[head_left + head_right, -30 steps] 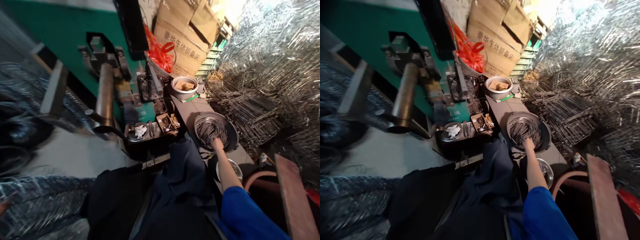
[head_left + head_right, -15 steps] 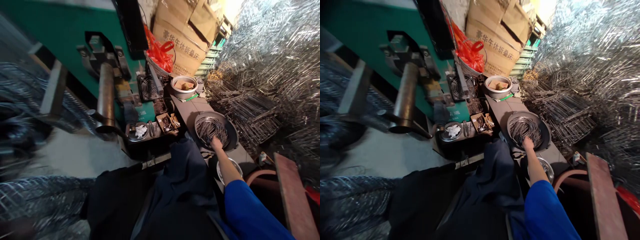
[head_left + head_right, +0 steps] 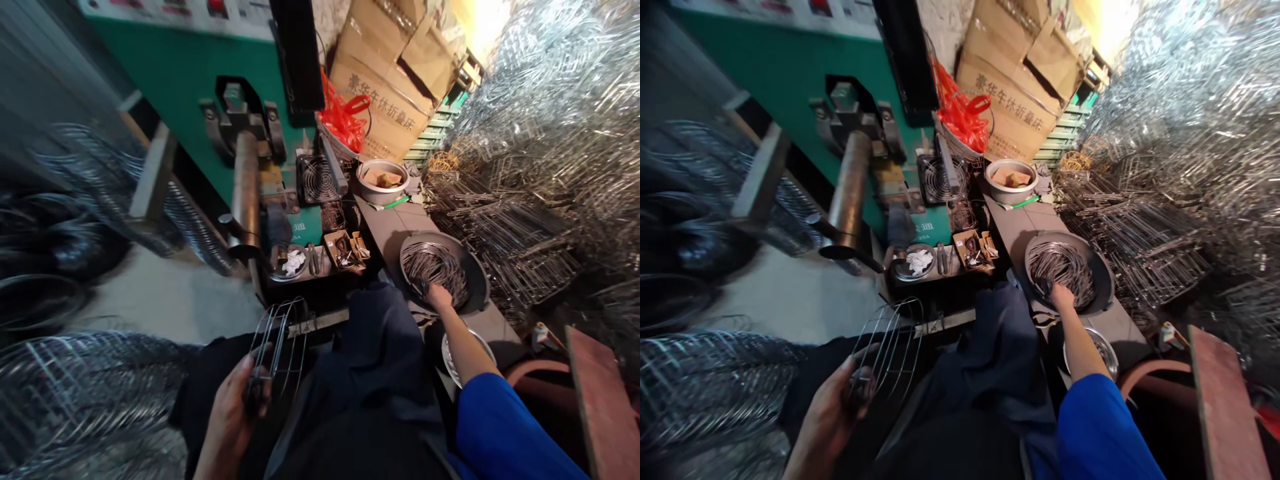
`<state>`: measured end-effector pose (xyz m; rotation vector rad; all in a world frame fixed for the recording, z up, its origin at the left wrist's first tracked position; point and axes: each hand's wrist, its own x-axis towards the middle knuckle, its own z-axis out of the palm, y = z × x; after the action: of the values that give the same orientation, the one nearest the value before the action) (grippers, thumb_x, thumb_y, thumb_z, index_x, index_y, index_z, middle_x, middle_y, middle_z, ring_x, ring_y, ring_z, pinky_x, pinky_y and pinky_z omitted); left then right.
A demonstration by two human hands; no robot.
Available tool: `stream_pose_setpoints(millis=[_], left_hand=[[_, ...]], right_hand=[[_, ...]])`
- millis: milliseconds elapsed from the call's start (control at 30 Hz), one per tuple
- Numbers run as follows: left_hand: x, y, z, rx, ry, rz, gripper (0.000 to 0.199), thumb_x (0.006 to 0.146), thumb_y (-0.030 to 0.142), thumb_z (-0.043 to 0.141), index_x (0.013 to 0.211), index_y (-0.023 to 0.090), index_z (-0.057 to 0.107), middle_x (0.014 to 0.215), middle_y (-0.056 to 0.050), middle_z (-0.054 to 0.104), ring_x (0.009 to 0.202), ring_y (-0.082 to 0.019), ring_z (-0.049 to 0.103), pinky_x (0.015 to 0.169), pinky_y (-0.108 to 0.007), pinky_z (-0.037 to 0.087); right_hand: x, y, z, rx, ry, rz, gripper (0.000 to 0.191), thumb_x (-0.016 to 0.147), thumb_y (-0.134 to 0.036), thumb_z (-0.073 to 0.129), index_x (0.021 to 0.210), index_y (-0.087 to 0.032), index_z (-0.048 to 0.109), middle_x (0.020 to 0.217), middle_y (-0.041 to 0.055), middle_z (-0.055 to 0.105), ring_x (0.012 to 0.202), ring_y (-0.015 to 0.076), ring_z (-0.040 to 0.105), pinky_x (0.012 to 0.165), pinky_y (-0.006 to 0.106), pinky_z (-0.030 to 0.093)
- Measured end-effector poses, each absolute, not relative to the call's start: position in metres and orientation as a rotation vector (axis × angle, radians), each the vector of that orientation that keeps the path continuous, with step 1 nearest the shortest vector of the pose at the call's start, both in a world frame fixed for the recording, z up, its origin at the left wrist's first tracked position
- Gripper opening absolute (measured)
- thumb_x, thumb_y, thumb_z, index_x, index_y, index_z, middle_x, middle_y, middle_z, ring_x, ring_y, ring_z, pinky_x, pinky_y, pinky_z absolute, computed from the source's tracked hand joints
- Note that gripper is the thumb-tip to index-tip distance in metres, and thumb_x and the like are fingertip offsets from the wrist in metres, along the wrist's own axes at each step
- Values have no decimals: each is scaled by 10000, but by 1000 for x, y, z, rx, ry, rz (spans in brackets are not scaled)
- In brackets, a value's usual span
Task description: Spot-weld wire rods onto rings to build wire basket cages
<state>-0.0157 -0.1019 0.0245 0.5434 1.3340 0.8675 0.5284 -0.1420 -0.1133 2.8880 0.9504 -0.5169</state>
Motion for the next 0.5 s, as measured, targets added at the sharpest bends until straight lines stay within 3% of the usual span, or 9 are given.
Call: stream_pose_setpoints(millis=[167,333,433,500], left_hand=[[-5,-100,25,542,1272,894,667,618,548,838,1115,148,644,575,52,554,427,-123,470,320,-215,409],[4,-94,17,588,1233,951,600,647,537,839,1055,151,625,538,64,542,413,-119,479,349,-204,412],[7,-90,13,655,1215,1041,533,710,561,813,997,161,609,535,63,547,408,-109,473,364,-198,423],[8,-87,13,670,1196,1090,501,739,570,800,959,166,600,531,66,539,403,-97,464,370,-187,421]], right_hand=[[522,-128,-96,3188,935,-472,342,872,-297,573,1143,-112,671,1054,222,705,1048,339,683,938,463,509],[527,-114,-37,3593,1035,-336,465,955,-472,379,1126,-113,621,825,111,665,756,239,659,719,359,560],[508,-111,13,3961,1386,-601,385,903,-522,499,974,-167,628,662,-11,545,548,152,529,591,304,534],[482,-108,43,4114,1796,-1063,304,808,-475,678,919,-194,646,657,-41,518,532,119,489,582,280,525]])
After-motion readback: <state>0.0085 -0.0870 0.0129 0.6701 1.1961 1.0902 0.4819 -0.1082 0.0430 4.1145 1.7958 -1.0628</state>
